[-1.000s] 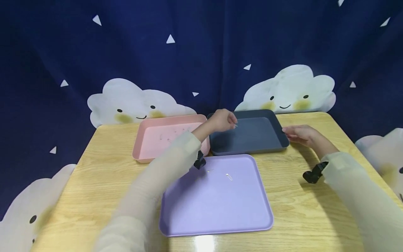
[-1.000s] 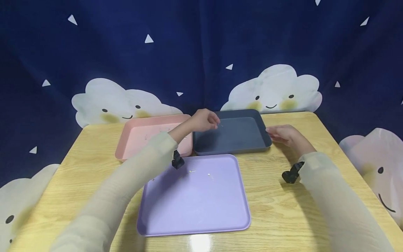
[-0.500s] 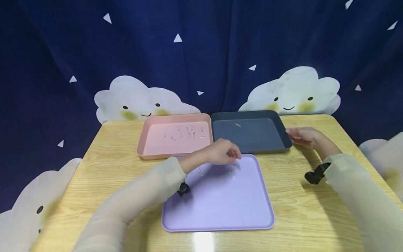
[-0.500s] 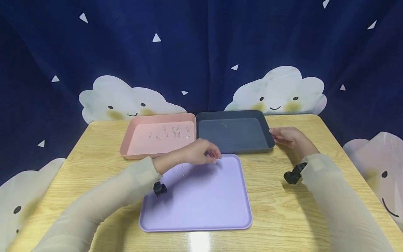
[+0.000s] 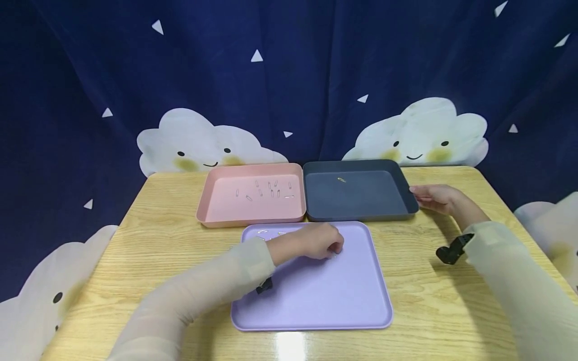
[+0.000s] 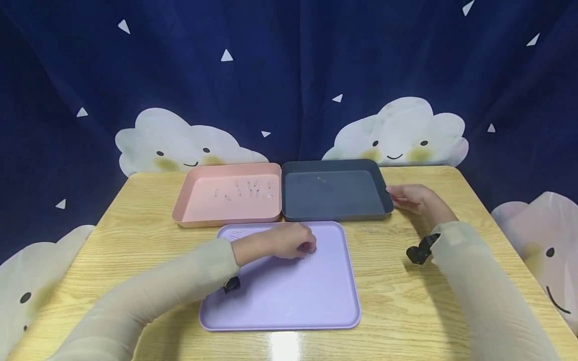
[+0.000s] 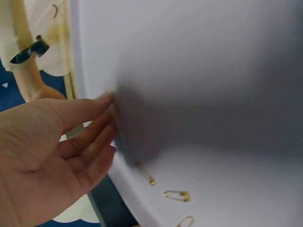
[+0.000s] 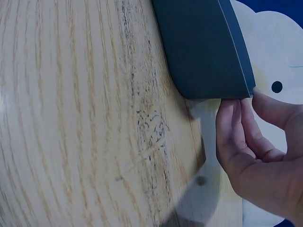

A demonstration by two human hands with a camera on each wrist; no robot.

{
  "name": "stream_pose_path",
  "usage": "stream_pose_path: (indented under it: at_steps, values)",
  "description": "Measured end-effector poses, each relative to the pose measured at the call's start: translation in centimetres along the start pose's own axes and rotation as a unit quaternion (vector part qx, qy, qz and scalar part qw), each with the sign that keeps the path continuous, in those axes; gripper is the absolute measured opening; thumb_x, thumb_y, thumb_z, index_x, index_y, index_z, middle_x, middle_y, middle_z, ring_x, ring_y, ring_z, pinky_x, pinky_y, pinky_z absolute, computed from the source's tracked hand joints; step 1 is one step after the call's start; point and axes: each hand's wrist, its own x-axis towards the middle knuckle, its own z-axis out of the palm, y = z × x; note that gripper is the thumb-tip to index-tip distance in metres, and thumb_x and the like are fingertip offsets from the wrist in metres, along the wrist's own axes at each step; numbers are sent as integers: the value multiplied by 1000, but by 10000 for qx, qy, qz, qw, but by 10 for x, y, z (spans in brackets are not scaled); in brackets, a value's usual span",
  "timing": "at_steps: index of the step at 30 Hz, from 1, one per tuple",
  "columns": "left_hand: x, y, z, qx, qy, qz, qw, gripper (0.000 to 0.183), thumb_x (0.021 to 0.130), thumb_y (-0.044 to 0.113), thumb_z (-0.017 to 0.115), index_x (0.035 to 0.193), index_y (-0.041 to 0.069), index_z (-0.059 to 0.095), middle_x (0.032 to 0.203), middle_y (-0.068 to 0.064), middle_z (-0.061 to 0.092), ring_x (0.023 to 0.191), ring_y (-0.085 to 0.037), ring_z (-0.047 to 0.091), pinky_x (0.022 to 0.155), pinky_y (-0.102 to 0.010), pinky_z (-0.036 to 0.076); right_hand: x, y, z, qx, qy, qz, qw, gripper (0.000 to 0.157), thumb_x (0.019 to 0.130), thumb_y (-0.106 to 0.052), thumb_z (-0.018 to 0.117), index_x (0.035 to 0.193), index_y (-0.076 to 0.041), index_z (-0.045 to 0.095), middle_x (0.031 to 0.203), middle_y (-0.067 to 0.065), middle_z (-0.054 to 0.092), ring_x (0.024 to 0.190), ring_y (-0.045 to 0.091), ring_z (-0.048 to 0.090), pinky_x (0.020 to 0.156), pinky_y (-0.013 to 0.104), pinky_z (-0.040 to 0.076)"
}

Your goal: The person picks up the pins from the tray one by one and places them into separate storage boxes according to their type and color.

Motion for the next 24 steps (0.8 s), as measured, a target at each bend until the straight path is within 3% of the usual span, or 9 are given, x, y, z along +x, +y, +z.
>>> stream_pose_path:
  at_steps: [5, 10, 15, 19, 24]
  values:
    - [5, -2, 6, -146, -76, 54, 9998, 6, 85, 12, 70, 81, 16, 68, 75, 8, 60, 73, -2, 52, 66, -9, 37, -1, -1, 3, -16, 78, 24, 10000, 30, 101, -23, 49, 77, -34, 63, 81, -20, 62, 80, -6, 57, 75, 11, 49]
    - [8, 3, 7, 324, -460, -120, 9983, 9, 87, 9, 62, 81, 16, 64, 75, 8, 57, 73, -5, 50, 64, -13, 40, -3, -2, 5, 24, 125, 34, 9999, 30, 100, -21, 50, 76, -33, 64, 80, -19, 61, 79, -5, 57, 75, 12, 50]
    - [5, 10, 10, 693, -646, -58, 9955, 9, 89, 10, 56, 83, 16, 60, 83, 5, 55, 79, -9, 51, 67, -18, 44, -4, -4, 7, 164, 195, 93, 9996, 31, 99, -20, 52, 75, -33, 65, 79, -18, 62, 79, -4, 58, 74, 12, 51]
    - [1, 13, 10, 205, -663, 53, 9976, 12, 90, 8, 53, 81, 16, 54, 79, 6, 49, 78, -7, 48, 68, -15, 39, -4, -4, 7, 222, 211, 107, 9995, 31, 99, -20, 53, 74, -32, 65, 79, -18, 62, 78, -4, 58, 74, 12, 51]
    - [-3, 13, 7, -1056, -657, 197, 9920, 13, 94, 6, 55, 84, 13, 57, 74, 8, 49, 72, -3, 46, 66, -10, 36, -3, -4, 6, 283, 249, 110, 9992, 32, 99, -19, 52, 73, -31, 66, 77, -17, 63, 76, -4, 58, 73, 12, 51]
